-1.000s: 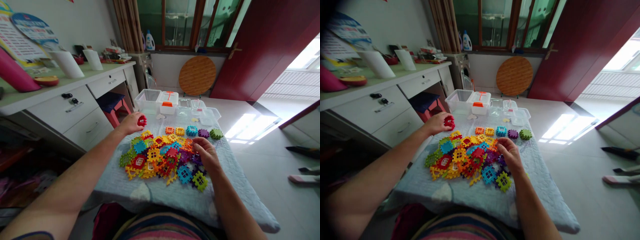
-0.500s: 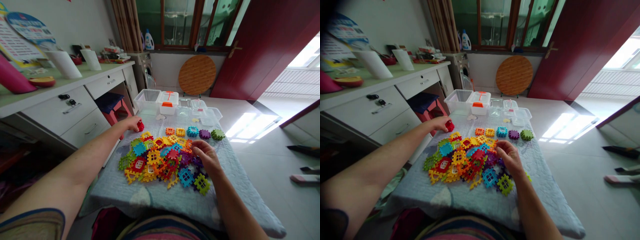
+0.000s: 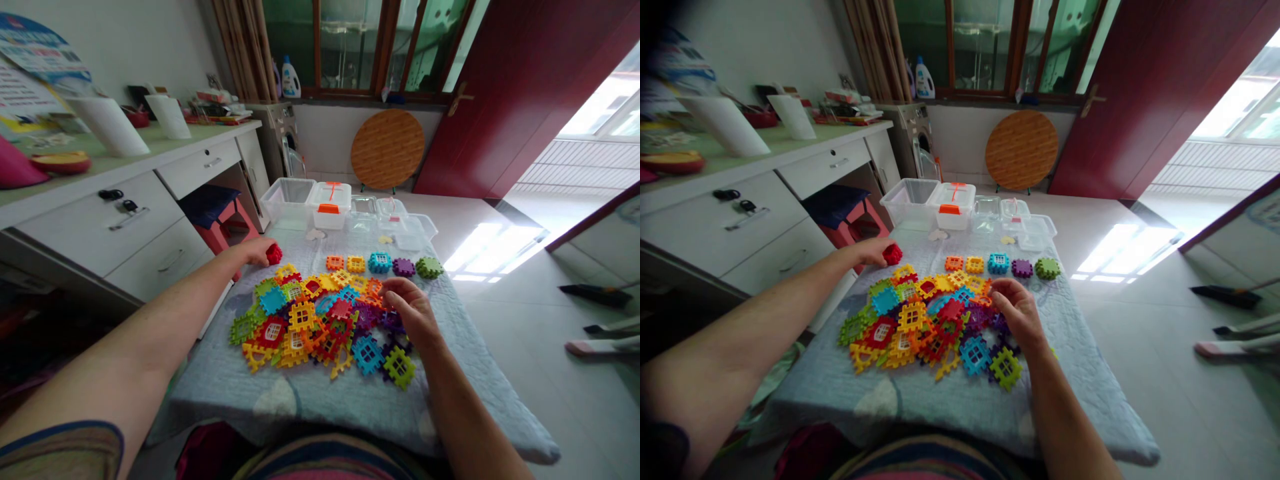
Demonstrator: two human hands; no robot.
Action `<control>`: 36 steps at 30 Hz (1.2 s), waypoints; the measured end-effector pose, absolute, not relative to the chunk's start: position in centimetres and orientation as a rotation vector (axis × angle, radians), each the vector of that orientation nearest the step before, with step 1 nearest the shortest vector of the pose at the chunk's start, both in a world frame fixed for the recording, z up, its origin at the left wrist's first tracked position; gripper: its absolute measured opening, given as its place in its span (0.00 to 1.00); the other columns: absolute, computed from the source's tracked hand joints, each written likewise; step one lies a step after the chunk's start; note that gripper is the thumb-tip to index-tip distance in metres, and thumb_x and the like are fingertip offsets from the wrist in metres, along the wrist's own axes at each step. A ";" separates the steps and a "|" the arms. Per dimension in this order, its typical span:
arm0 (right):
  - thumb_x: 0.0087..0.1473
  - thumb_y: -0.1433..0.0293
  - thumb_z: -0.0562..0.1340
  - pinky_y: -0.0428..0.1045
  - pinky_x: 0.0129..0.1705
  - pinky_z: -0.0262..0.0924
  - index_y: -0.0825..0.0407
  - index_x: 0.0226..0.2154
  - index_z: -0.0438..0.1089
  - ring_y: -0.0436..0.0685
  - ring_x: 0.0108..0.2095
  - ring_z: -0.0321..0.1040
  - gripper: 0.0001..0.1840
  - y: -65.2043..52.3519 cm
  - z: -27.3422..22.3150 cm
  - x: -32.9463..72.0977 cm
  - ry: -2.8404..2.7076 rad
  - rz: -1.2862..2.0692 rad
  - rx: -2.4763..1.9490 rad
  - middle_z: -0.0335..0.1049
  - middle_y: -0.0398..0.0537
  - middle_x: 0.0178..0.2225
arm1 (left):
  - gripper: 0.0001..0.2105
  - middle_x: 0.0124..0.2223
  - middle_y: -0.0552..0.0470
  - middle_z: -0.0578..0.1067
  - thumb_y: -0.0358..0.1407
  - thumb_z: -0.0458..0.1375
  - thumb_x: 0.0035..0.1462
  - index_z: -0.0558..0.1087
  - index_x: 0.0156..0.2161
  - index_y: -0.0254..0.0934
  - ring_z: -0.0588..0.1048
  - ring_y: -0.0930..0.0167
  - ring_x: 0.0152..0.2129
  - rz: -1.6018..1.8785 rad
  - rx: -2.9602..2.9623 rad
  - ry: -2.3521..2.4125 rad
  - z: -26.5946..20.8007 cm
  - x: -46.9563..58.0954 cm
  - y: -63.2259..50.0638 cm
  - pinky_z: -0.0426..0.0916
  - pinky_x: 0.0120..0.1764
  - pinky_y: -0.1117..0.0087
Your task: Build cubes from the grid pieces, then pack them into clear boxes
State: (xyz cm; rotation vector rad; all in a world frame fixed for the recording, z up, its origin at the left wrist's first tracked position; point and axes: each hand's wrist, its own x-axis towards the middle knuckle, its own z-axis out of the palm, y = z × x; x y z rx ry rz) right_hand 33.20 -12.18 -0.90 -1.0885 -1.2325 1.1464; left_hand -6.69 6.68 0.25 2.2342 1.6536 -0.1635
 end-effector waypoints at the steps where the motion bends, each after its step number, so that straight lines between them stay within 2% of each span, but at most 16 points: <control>1: 0.49 0.60 0.67 0.46 0.30 0.63 0.50 0.38 0.71 0.49 0.28 0.65 0.14 -12.2 -1.0 33.3 -1.232 1.146 -1.083 0.72 0.43 0.31 | 0.23 0.36 0.47 0.78 0.35 0.61 0.29 0.75 0.39 0.36 0.75 0.60 0.34 -0.167 2.231 1.657 0.2 -6.7 6.8 0.69 0.35 0.67; 7: 0.50 0.63 0.66 0.46 0.29 0.61 0.49 0.38 0.71 0.49 0.26 0.64 0.12 -11.9 -1.0 33.9 -1.197 1.126 -1.014 0.72 0.44 0.32 | 0.24 0.38 0.45 0.78 0.33 0.59 0.29 0.74 0.39 0.35 0.75 0.58 0.35 -0.200 2.235 1.640 0.0 -6.8 6.9 0.69 0.37 0.64; 10: 0.50 0.64 0.64 0.47 0.28 0.60 0.49 0.38 0.71 0.50 0.25 0.63 0.11 -11.6 -0.2 35.5 -1.120 1.019 -0.956 0.71 0.44 0.30 | 0.31 0.47 0.41 0.76 0.33 0.61 0.28 0.71 0.46 0.34 0.74 0.55 0.44 -0.103 2.297 1.639 0.0 -7.0 6.7 0.69 0.46 0.62; 13: 0.51 0.64 0.63 0.47 0.27 0.58 0.50 0.37 0.70 0.49 0.24 0.63 0.10 -11.5 0.8 38.2 -1.026 0.856 -1.014 0.71 0.43 0.29 | 0.41 0.56 0.35 0.69 0.36 0.64 0.28 0.65 0.55 0.30 0.67 0.51 0.54 0.033 2.386 1.659 0.2 -7.4 6.1 0.63 0.55 0.59; 16: 0.50 0.61 0.64 0.47 0.27 0.59 0.51 0.35 0.70 0.50 0.25 0.63 0.12 -12.1 1.1 41.0 -1.126 0.695 -1.289 0.71 0.43 0.28 | 0.45 0.60 0.31 0.63 0.44 0.64 0.34 0.60 0.59 0.25 0.62 0.48 0.58 0.158 2.540 1.655 0.6 -7.6 4.5 0.57 0.59 0.53; 18: 0.49 0.60 0.65 0.50 0.31 0.62 0.51 0.36 0.71 0.53 0.28 0.66 0.14 -12.8 0.8 42.1 -1.378 0.624 -1.524 0.72 0.45 0.30 | 0.43 0.61 0.32 0.62 0.50 0.61 0.42 0.59 0.60 0.25 0.61 0.50 0.58 0.325 2.642 1.621 1.0 -7.3 2.7 0.55 0.60 0.52; 20: 0.47 0.59 0.66 0.55 0.40 0.65 0.50 0.39 0.72 0.58 0.37 0.69 0.18 -13.3 0.3 42.3 -1.708 0.590 -1.653 0.73 0.49 0.37 | 0.39 0.60 0.32 0.62 0.52 0.57 0.48 0.60 0.59 0.26 0.61 0.52 0.58 0.491 2.693 1.588 1.2 -6.5 0.2 0.54 0.61 0.53; 22: 0.45 0.60 0.67 0.59 0.50 0.62 0.49 0.45 0.71 0.63 0.47 0.67 0.23 -13.7 -0.3 41.7 -1.982 0.573 -1.649 0.72 0.52 0.46 | 0.33 0.59 0.36 0.65 0.52 0.55 0.52 0.62 0.58 0.31 0.63 0.55 0.58 0.574 2.678 1.525 1.2 -5.3 -2.7 0.55 0.61 0.54; 24: 0.45 0.63 0.67 0.61 0.55 0.58 0.49 0.47 0.70 0.65 0.52 0.64 0.25 -13.6 -0.7 40.8 -2.150 0.583 -1.601 0.70 0.53 0.50 | 0.29 0.58 0.39 0.67 0.51 0.53 0.55 0.64 0.57 0.36 0.65 0.57 0.56 0.613 2.630 1.474 1.0 -4.0 -5.5 0.59 0.60 0.55; 28: 0.48 0.66 0.64 0.60 0.53 0.61 0.50 0.50 0.68 0.63 0.48 0.67 0.24 -13.0 -1.5 40.2 -2.206 0.638 -1.581 0.71 0.53 0.47 | 0.27 0.57 0.41 0.69 0.53 0.53 0.57 0.67 0.55 0.37 0.66 0.57 0.55 0.698 2.581 1.462 -0.2 -2.3 -9.9 0.59 0.60 0.54; 36: 0.49 0.59 0.67 0.59 0.51 0.60 0.50 0.51 0.66 0.62 0.46 0.66 0.27 -12.9 -0.9 39.2 -2.104 0.521 -1.530 0.69 0.52 0.45 | 0.25 0.55 0.41 0.69 0.54 0.48 0.60 0.70 0.50 0.36 0.67 0.58 0.54 0.994 2.182 1.741 -3.0 -3.4 -12.7 0.58 0.60 0.55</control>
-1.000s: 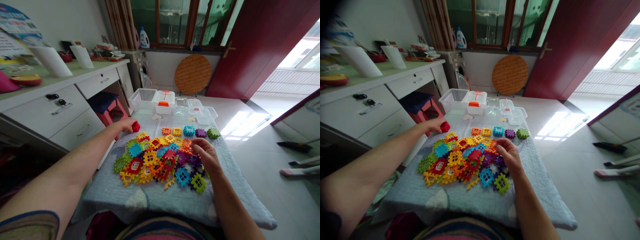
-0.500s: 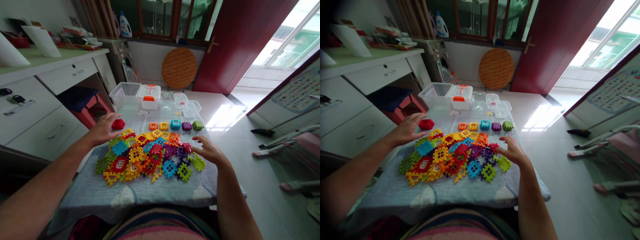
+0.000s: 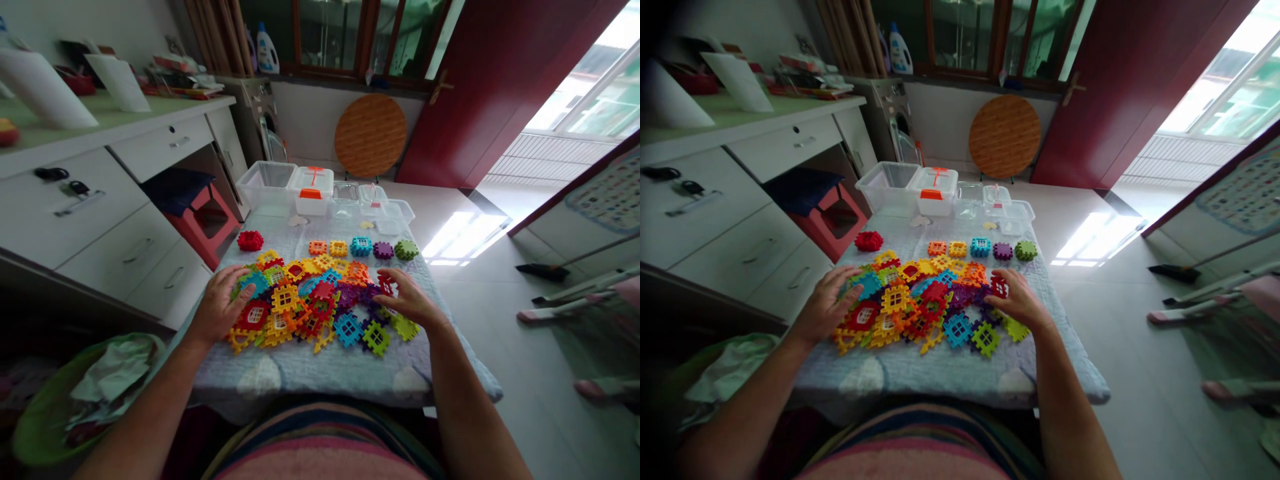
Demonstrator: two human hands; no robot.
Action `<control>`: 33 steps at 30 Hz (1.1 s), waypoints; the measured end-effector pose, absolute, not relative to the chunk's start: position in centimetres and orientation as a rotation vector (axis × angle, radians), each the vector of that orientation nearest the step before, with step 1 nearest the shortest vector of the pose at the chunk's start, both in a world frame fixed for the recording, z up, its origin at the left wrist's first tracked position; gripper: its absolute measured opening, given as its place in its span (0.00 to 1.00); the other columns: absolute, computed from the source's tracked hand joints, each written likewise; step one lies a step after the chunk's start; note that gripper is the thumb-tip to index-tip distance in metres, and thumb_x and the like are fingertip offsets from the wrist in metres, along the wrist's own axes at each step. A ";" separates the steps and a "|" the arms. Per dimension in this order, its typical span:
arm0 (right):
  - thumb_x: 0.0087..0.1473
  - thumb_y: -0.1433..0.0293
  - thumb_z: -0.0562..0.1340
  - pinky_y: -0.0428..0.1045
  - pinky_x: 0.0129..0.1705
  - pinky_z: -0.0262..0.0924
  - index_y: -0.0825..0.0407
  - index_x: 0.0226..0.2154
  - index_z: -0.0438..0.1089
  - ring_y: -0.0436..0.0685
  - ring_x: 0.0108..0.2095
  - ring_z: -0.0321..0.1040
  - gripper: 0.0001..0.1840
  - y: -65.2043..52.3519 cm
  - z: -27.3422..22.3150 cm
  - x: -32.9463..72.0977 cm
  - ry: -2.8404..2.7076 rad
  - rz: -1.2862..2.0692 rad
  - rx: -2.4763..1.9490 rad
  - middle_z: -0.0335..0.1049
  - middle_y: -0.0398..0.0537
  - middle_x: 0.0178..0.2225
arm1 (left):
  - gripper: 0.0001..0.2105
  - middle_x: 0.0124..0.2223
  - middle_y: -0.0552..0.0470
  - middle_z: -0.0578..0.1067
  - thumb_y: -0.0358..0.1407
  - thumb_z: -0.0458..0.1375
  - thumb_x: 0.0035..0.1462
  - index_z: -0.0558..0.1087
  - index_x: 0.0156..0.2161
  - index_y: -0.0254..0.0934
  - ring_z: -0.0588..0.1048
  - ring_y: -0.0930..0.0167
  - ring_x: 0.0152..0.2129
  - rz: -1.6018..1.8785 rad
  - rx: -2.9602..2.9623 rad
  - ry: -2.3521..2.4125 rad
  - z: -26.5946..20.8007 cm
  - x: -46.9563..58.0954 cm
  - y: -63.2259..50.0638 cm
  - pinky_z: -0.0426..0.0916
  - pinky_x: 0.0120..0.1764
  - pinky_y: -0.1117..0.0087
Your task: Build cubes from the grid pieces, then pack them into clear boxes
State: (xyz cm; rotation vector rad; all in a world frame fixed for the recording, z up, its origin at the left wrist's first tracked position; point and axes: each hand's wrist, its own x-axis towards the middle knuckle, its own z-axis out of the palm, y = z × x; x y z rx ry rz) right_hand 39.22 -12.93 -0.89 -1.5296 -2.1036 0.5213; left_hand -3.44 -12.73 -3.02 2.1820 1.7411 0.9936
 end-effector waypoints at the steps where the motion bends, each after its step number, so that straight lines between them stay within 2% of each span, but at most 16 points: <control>1: 0.49 0.57 0.67 0.59 0.50 0.61 0.50 0.50 0.67 0.61 0.45 0.66 0.27 -12.9 -0.4 38.4 -2.123 0.492 -1.510 0.69 0.52 0.44 | 0.25 0.55 0.42 0.69 0.53 0.48 0.61 0.70 0.50 0.36 0.67 0.59 0.54 1.006 2.126 1.733 -3.3 -3.5 -12.7 0.58 0.60 0.55; 6: 0.49 0.49 0.66 0.57 0.48 0.59 0.49 0.46 0.70 0.61 0.43 0.63 0.28 -11.9 1.3 33.9 -2.286 0.308 -1.544 0.68 0.51 0.41 | 0.22 0.53 0.44 0.71 0.51 0.49 0.61 0.70 0.49 0.36 0.69 0.62 0.52 1.066 1.932 1.678 -3.5 -2.9 -12.4 0.60 0.59 0.59; 9: 0.48 0.47 0.65 0.59 0.48 0.58 0.49 0.47 0.70 0.64 0.45 0.61 0.31 -11.5 1.5 31.7 -2.344 0.202 -1.580 0.67 0.54 0.44 | 0.22 0.53 0.45 0.71 0.51 0.50 0.61 0.70 0.50 0.36 0.69 0.62 0.52 1.060 1.900 1.659 -3.0 -2.5 -12.3 0.61 0.59 0.60; 12: 0.48 0.47 0.64 0.61 0.49 0.57 0.49 0.45 0.70 0.66 0.46 0.60 0.29 -11.5 1.4 29.5 -2.420 0.207 -1.507 0.67 0.55 0.45 | 0.22 0.53 0.45 0.71 0.51 0.49 0.61 0.70 0.50 0.36 0.69 0.62 0.52 1.042 1.926 1.672 -2.4 -2.6 -12.0 0.61 0.59 0.60; 15: 0.49 0.50 0.65 0.61 0.47 0.57 0.50 0.42 0.70 0.66 0.44 0.61 0.24 -11.8 0.9 27.6 -2.493 0.277 -1.450 0.69 0.54 0.40 | 0.23 0.52 0.45 0.72 0.52 0.49 0.60 0.71 0.49 0.36 0.70 0.62 0.51 1.050 1.917 1.748 -2.2 -3.3 -11.0 0.61 0.58 0.60; 18: 0.50 0.57 0.65 0.60 0.47 0.58 0.50 0.42 0.70 0.65 0.43 0.61 0.19 -11.9 0.4 26.9 -2.470 0.323 -1.441 0.69 0.53 0.37 | 0.26 0.51 0.44 0.73 0.55 0.48 0.59 0.72 0.48 0.35 0.72 0.61 0.48 0.988 1.831 1.811 -2.7 -4.1 -9.7 0.65 0.54 0.61; 23: 0.47 0.67 0.65 0.60 0.53 0.56 0.49 0.50 0.67 0.63 0.47 0.63 0.25 -11.5 0.3 29.3 -2.326 0.454 -1.297 0.70 0.52 0.44 | 0.27 0.49 0.46 0.76 0.55 0.50 0.58 0.72 0.50 0.35 0.74 0.64 0.44 0.899 1.798 1.768 -3.7 -4.8 -9.0 0.66 0.51 0.65; 29: 0.50 0.66 0.63 0.59 0.54 0.60 0.48 0.54 0.63 0.60 0.49 0.67 0.28 -10.2 -0.5 34.0 -1.886 0.626 -1.326 0.69 0.51 0.50 | 0.28 0.45 0.48 0.77 0.55 0.53 0.55 0.72 0.50 0.34 0.74 0.65 0.40 0.961 1.671 1.674 -3.7 -4.8 -9.9 0.68 0.46 0.67; 33: 0.47 0.69 0.63 0.60 0.58 0.56 0.48 0.54 0.64 0.62 0.53 0.63 0.29 -10.3 -1.1 34.3 -2.108 0.636 -1.292 0.67 0.51 0.52 | 0.27 0.44 0.49 0.77 0.55 0.53 0.55 0.72 0.49 0.35 0.74 0.64 0.42 0.985 1.654 1.677 -3.6 -4.8 -10.0 0.68 0.47 0.66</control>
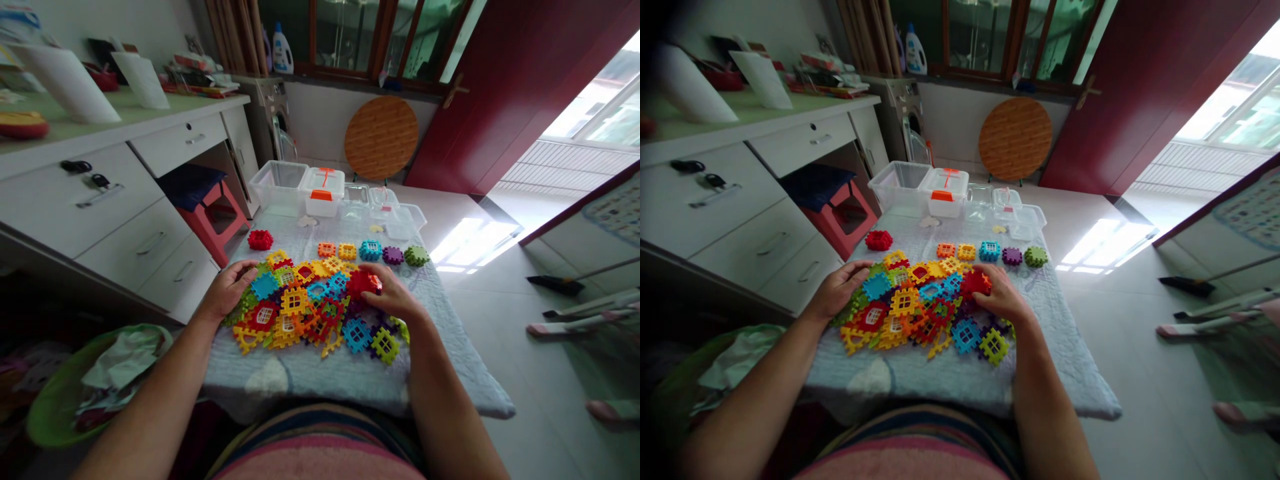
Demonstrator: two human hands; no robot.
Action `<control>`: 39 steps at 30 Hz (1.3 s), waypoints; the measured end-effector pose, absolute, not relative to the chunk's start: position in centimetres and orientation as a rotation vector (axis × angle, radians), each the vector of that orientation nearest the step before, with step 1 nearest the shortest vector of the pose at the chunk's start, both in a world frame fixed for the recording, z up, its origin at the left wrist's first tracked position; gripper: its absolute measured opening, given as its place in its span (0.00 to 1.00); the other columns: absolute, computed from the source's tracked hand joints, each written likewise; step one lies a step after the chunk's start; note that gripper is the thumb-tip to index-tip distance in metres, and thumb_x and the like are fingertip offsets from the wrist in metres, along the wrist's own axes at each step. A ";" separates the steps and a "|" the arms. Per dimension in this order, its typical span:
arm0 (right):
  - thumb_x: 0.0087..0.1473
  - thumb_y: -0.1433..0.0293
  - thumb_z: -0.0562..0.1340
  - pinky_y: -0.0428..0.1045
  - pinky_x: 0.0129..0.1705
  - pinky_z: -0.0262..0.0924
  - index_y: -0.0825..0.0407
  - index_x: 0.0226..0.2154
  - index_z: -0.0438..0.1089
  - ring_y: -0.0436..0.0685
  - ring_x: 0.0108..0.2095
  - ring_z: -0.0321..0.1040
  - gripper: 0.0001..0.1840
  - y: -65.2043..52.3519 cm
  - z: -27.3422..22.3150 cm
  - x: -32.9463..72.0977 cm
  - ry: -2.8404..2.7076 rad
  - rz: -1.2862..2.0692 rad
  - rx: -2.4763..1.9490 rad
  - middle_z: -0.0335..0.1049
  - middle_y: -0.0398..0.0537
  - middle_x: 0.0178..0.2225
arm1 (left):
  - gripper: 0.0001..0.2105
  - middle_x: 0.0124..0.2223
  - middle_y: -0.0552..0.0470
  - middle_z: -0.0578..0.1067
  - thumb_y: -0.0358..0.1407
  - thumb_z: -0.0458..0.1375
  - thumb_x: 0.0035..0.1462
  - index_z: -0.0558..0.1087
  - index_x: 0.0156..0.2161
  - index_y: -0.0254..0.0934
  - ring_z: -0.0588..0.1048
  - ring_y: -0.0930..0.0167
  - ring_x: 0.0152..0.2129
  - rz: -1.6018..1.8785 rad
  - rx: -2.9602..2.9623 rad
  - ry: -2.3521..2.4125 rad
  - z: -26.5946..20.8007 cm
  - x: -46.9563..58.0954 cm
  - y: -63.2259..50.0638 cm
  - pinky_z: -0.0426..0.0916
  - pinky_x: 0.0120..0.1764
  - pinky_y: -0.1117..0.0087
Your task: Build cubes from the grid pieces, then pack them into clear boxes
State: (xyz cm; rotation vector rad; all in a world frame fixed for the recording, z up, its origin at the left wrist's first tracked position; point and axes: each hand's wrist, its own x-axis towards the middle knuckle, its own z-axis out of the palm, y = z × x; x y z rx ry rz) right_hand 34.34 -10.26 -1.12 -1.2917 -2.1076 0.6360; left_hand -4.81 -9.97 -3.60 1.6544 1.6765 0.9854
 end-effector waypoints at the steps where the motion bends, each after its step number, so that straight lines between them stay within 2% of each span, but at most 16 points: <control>1: 0.46 0.70 0.63 0.61 0.59 0.54 0.48 0.54 0.65 0.62 0.54 0.61 0.30 -10.4 -1.1 34.2 -2.185 0.625 -1.290 0.67 0.51 0.53 | 0.27 0.44 0.49 0.77 0.55 0.53 0.55 0.72 0.49 0.35 0.74 0.63 0.42 0.985 1.659 1.681 -3.6 -4.8 -10.0 0.68 0.47 0.66; 6: 0.45 0.73 0.61 0.63 0.60 0.51 0.49 0.57 0.63 0.65 0.56 0.57 0.33 -11.0 -0.8 33.3 -2.329 0.531 -1.363 0.65 0.53 0.54 | 0.26 0.42 0.50 0.78 0.54 0.54 0.54 0.74 0.47 0.35 0.75 0.65 0.39 1.009 1.665 1.697 -3.5 -4.8 -10.0 0.68 0.46 0.68; 18: 0.46 0.73 0.62 0.62 0.58 0.54 0.49 0.57 0.61 0.65 0.54 0.60 0.34 -10.3 -1.5 32.3 -2.162 0.462 -1.294 0.66 0.54 0.53 | 0.26 0.46 0.47 0.76 0.54 0.53 0.56 0.71 0.49 0.35 0.74 0.63 0.42 0.982 1.656 1.674 -4.1 -4.9 -9.9 0.68 0.49 0.64; 21: 0.45 0.72 0.62 0.63 0.57 0.54 0.48 0.58 0.60 0.65 0.54 0.60 0.36 -10.2 -1.9 32.0 -2.131 0.470 -1.300 0.66 0.55 0.54 | 0.24 0.50 0.44 0.74 0.52 0.53 0.56 0.71 0.49 0.36 0.72 0.61 0.49 1.092 1.820 1.800 -2.8 -4.4 -10.3 0.65 0.54 0.60; 23: 0.45 0.71 0.63 0.63 0.57 0.55 0.48 0.59 0.58 0.65 0.54 0.62 0.37 -10.2 -1.9 31.8 -2.102 0.486 -1.295 0.66 0.55 0.53 | 0.22 0.55 0.43 0.70 0.50 0.54 0.56 0.70 0.49 0.37 0.67 0.59 0.55 1.222 2.023 1.895 -1.0 -3.4 -10.8 0.59 0.60 0.57; 25: 0.46 0.71 0.63 0.63 0.56 0.56 0.47 0.61 0.56 0.64 0.52 0.64 0.39 -10.3 -1.8 31.6 -2.090 0.515 -1.269 0.67 0.55 0.52 | 0.20 0.57 0.44 0.68 0.47 0.55 0.58 0.69 0.51 0.39 0.65 0.60 0.57 1.248 2.181 1.836 1.0 -1.4 -11.3 0.56 0.62 0.56; 28: 0.46 0.71 0.63 0.61 0.56 0.58 0.46 0.63 0.53 0.63 0.52 0.66 0.41 -10.6 -1.6 30.9 -2.080 0.543 -1.218 0.68 0.55 0.52 | 0.21 0.56 0.45 0.70 0.45 0.57 0.57 0.68 0.54 0.41 0.67 0.61 0.55 0.956 2.381 1.441 3.1 2.7 -11.4 0.60 0.59 0.57; 30: 0.46 0.71 0.63 0.61 0.56 0.59 0.46 0.64 0.52 0.63 0.53 0.65 0.43 -10.9 -1.6 30.3 -2.078 0.544 -1.183 0.67 0.55 0.53 | 0.26 0.58 0.43 0.69 0.44 0.61 0.53 0.67 0.56 0.40 0.66 0.60 0.57 0.691 2.486 1.190 3.5 5.6 -10.9 0.60 0.60 0.56; 33: 0.47 0.72 0.64 0.61 0.56 0.59 0.47 0.65 0.50 0.63 0.54 0.65 0.44 -11.3 -2.0 29.7 -2.083 0.553 -1.123 0.67 0.56 0.54 | 0.30 0.57 0.40 0.70 0.41 0.66 0.47 0.67 0.56 0.36 0.66 0.57 0.57 0.502 2.550 1.068 3.0 8.7 -9.7 0.61 0.58 0.55; 39: 0.49 0.70 0.65 0.61 0.56 0.60 0.46 0.65 0.48 0.64 0.55 0.64 0.44 -11.4 -2.3 29.5 -2.096 0.559 -1.071 0.66 0.56 0.54 | 0.19 0.47 0.42 0.76 0.36 0.64 0.47 0.71 0.46 0.36 0.75 0.59 0.45 0.278 2.554 1.124 2.4 10.1 -8.3 0.69 0.47 0.61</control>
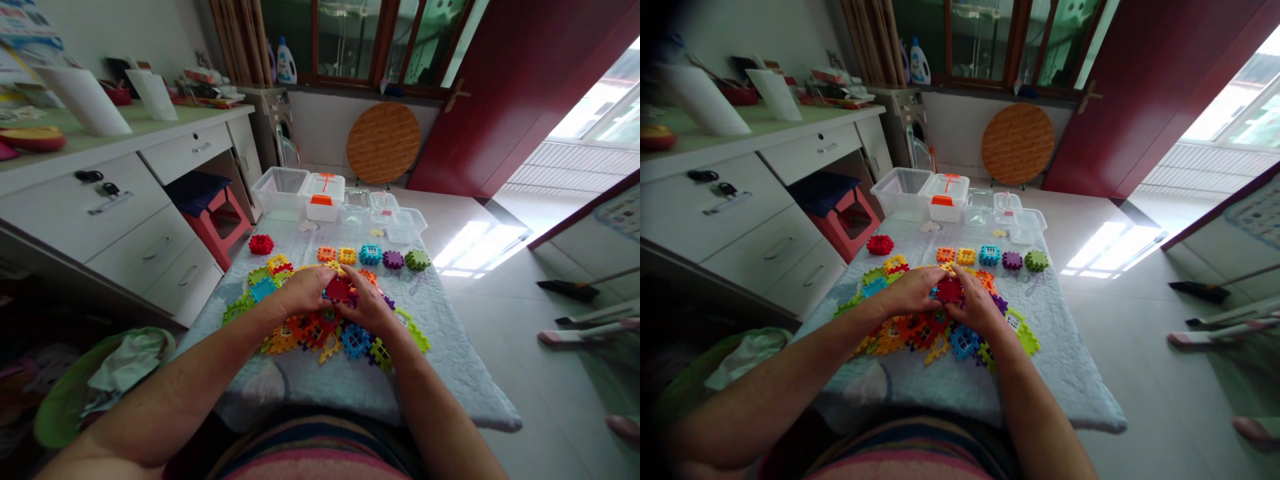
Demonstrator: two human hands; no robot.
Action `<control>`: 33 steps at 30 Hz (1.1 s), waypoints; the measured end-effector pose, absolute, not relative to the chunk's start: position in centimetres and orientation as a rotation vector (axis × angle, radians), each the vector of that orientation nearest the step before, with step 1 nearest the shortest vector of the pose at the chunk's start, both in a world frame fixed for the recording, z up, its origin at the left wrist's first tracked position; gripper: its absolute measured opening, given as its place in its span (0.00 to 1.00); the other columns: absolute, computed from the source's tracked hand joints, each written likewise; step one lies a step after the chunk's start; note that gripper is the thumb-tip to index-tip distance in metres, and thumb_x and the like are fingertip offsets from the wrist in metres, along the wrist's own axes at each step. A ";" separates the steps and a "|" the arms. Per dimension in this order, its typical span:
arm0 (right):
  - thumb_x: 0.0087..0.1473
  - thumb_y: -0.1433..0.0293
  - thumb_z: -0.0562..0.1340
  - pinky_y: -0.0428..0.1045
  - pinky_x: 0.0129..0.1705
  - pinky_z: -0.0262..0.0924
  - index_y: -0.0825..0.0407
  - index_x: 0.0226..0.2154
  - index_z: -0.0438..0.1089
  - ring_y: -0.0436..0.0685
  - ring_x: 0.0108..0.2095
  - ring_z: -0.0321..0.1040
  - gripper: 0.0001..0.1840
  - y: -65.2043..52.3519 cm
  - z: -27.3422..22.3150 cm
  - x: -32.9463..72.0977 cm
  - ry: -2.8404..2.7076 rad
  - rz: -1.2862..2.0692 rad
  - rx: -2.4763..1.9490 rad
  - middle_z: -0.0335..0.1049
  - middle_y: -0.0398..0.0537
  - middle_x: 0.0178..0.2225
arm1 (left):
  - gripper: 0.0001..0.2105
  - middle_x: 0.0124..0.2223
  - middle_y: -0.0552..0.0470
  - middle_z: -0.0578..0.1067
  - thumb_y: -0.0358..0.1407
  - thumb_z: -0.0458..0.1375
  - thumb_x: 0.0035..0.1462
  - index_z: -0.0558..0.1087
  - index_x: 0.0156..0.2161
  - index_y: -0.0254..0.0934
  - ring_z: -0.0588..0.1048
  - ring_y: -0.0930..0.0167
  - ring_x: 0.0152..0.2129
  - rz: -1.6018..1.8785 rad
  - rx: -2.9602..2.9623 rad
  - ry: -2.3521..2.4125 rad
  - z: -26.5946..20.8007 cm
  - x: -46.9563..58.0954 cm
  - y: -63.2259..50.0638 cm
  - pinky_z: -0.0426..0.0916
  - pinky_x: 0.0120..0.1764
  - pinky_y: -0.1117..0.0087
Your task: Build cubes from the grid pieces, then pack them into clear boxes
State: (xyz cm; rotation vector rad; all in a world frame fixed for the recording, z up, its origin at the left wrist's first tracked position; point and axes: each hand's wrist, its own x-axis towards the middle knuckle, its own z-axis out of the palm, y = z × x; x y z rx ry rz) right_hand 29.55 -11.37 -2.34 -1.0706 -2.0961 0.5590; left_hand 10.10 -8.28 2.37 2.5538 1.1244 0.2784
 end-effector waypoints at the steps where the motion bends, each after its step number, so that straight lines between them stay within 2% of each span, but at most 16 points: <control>1: 0.49 0.69 0.65 0.61 0.57 0.59 0.46 0.65 0.48 0.64 0.55 0.64 0.44 -11.4 -2.3 29.6 -2.096 0.556 -1.073 0.66 0.57 0.55 | 0.18 0.46 0.42 0.76 0.35 0.63 0.47 0.71 0.45 0.37 0.75 0.59 0.44 0.282 2.560 1.128 2.4 10.1 -8.2 0.69 0.47 0.62; 7: 0.49 0.63 0.67 0.63 0.61 0.54 0.48 0.64 0.51 0.66 0.60 0.56 0.43 -11.5 -2.0 30.0 -2.089 0.451 -1.113 0.60 0.58 0.58 | 0.22 0.48 0.41 0.76 0.34 0.61 0.46 0.71 0.49 0.34 0.75 0.60 0.45 0.383 2.560 1.173 3.1 9.8 -8.1 0.69 0.48 0.63; 12: 0.52 0.66 0.64 0.64 0.58 0.57 0.49 0.61 0.55 0.65 0.56 0.60 0.35 -11.1 -2.4 30.6 -1.985 0.386 -1.172 0.63 0.56 0.54 | 0.25 0.48 0.44 0.76 0.34 0.61 0.44 0.71 0.51 0.36 0.75 0.63 0.44 0.459 2.505 1.385 4.0 4.4 -6.4 0.68 0.48 0.66; 15: 0.52 0.68 0.62 0.63 0.57 0.58 0.49 0.59 0.57 0.64 0.54 0.62 0.31 -10.9 -2.7 30.7 -1.950 0.373 -1.188 0.64 0.57 0.53 | 0.26 0.48 0.44 0.75 0.38 0.60 0.44 0.71 0.52 0.34 0.75 0.63 0.43 0.521 2.471 1.546 4.7 -1.2 -3.7 0.68 0.47 0.66; 22: 0.52 0.70 0.61 0.61 0.53 0.62 0.48 0.59 0.58 0.62 0.49 0.66 0.31 -10.9 -2.7 30.4 -1.940 0.395 -1.189 0.66 0.54 0.49 | 0.32 0.39 0.49 0.77 0.44 0.64 0.34 0.73 0.48 0.34 0.75 0.65 0.34 0.331 2.171 1.774 4.1 -9.5 2.4 0.67 0.37 0.70; 26: 0.52 0.71 0.60 0.59 0.52 0.64 0.47 0.58 0.59 0.61 0.47 0.67 0.30 -10.7 -3.0 30.5 -1.925 0.410 -1.200 0.67 0.52 0.48 | 0.32 0.39 0.49 0.77 0.47 0.64 0.32 0.73 0.46 0.34 0.75 0.62 0.36 0.284 2.168 1.724 2.6 -10.2 4.4 0.67 0.38 0.69; 33: 0.52 0.72 0.61 0.58 0.51 0.64 0.47 0.58 0.59 0.60 0.46 0.67 0.30 -10.7 -3.0 30.4 -1.921 0.415 -1.207 0.68 0.52 0.47 | 0.32 0.49 0.44 0.74 0.43 0.63 0.31 0.72 0.47 0.34 0.73 0.58 0.45 0.175 2.210 1.615 1.3 -10.3 6.4 0.67 0.47 0.65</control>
